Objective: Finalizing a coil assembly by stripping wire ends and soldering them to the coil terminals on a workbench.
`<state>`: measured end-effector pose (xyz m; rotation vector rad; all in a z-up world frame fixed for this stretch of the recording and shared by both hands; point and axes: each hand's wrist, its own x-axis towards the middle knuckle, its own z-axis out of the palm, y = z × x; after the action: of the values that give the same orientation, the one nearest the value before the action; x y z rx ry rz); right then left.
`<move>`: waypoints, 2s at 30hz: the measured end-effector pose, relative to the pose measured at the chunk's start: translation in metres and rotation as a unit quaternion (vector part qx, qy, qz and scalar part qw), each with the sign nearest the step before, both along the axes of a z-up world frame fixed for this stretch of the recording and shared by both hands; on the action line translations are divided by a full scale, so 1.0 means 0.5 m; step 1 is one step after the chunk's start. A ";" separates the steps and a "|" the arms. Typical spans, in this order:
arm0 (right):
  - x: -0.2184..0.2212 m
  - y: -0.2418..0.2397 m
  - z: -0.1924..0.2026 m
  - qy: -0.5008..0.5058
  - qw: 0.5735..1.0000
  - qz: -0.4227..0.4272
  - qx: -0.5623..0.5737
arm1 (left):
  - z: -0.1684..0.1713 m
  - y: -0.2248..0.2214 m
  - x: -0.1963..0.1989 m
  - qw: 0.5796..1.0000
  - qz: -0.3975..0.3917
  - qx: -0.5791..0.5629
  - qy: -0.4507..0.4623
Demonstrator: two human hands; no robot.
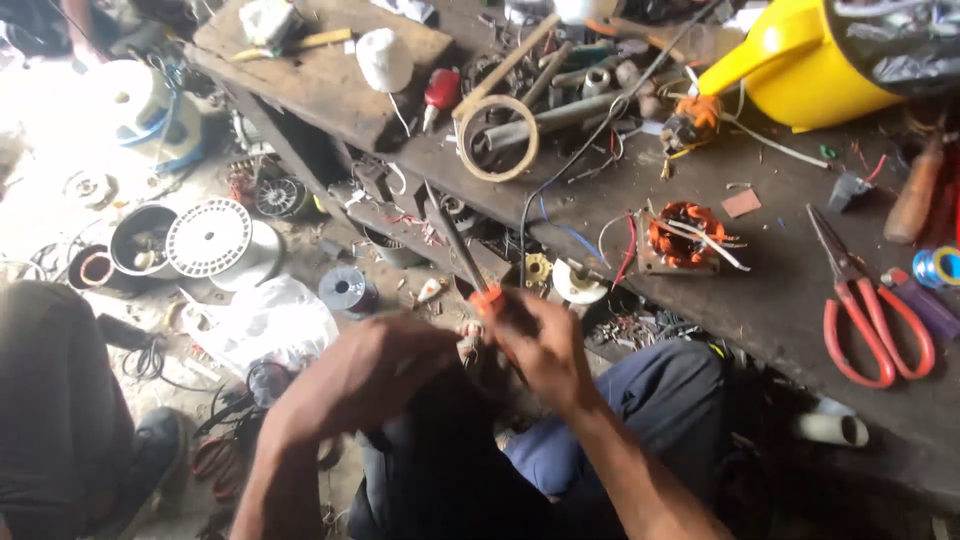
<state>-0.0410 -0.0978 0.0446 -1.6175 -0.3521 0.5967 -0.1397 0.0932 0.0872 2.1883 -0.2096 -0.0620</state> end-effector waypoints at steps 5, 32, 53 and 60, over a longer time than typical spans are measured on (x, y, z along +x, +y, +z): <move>-0.033 -0.103 -0.048 0.034 0.998 -0.048 -0.016 | 0.131 -0.080 -0.029 0.988 -0.058 -0.074 -0.121; -0.122 -0.290 -0.193 -0.057 0.992 -0.081 0.081 | 0.050 -0.635 0.384 0.967 -0.049 0.070 -0.239; -0.121 -0.333 -0.138 0.084 0.981 -0.172 -0.017 | -0.139 -0.276 0.009 0.986 0.048 -0.159 -0.001; -0.101 -0.334 -0.118 0.161 0.979 -0.036 0.122 | -0.163 -0.266 0.026 0.968 -0.013 0.057 -0.245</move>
<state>-0.0917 -0.2647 -0.0143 -1.2675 -0.1198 0.7177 -0.1268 -0.0400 0.0055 2.2836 -0.5225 0.4677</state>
